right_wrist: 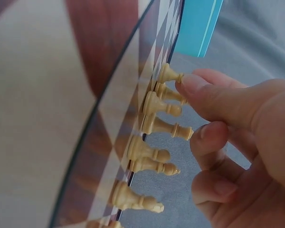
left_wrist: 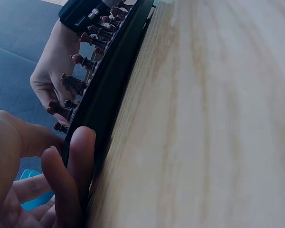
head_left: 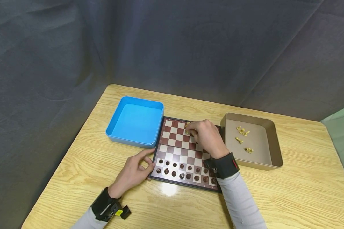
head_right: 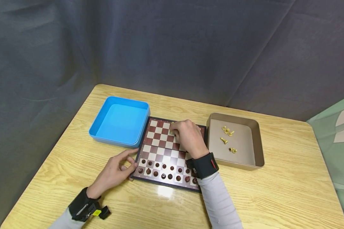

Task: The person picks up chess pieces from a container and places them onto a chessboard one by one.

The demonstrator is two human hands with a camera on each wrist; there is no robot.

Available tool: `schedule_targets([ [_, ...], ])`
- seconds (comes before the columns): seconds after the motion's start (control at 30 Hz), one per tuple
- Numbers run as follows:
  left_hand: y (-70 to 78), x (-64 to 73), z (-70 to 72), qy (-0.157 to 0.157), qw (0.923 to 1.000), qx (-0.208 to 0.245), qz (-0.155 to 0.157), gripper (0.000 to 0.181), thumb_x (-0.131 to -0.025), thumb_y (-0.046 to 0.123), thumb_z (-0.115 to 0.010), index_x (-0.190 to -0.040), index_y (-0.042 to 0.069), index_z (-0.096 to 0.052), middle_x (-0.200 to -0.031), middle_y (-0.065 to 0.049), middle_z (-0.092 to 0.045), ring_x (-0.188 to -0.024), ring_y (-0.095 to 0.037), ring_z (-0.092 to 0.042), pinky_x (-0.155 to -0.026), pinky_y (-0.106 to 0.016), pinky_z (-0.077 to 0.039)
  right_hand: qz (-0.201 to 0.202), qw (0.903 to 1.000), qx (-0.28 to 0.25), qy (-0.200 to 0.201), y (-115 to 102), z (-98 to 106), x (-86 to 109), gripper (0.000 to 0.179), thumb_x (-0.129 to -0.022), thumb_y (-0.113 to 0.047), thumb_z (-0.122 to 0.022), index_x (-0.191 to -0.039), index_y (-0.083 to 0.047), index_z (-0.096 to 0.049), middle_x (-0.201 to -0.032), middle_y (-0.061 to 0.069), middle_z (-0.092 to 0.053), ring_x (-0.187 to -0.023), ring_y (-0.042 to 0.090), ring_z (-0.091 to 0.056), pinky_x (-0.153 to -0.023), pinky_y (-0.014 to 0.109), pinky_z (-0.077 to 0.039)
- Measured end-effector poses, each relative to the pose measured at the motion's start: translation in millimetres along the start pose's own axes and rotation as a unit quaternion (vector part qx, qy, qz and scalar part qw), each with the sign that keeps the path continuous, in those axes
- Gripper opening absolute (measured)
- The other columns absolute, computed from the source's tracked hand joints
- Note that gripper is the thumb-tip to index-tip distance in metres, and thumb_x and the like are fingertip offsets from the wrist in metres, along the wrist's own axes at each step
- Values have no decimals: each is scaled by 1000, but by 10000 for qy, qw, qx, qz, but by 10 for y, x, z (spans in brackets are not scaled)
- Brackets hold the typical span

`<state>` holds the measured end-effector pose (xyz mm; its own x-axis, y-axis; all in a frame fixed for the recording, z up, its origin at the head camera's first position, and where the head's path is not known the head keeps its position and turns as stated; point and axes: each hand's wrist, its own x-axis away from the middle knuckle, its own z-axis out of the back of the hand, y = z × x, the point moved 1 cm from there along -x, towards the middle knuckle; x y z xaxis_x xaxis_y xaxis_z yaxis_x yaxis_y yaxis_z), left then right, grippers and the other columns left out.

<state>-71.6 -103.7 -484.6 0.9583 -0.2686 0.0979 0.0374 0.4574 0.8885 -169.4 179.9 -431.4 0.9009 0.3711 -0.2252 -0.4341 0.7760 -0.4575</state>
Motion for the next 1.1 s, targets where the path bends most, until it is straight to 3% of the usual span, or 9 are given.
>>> schedule_targets([
  [0.5,10,6,6,-45,9999,115,-29,53,-92,9,-73,-144,10,-60,-89,1,-71,-41,-8,-57,-39,-22,-40,-133,9999,-48,-54,-2,-8,-8,22,-91,3,-70,-96,-13,-85,-93,0,-79,-79,13,-72,-65,35,-58],
  [1.1,8,4,2,-17,10000,34,7,54,-92,10,-73,-144,11,-60,-89,2,-70,-40,-8,-54,-39,-21,-39,-77,9999,-56,-56,1,-16,-7,23,-92,3,-68,-96,-12,-85,-94,1,-79,-75,13,-70,-62,32,-54],
])
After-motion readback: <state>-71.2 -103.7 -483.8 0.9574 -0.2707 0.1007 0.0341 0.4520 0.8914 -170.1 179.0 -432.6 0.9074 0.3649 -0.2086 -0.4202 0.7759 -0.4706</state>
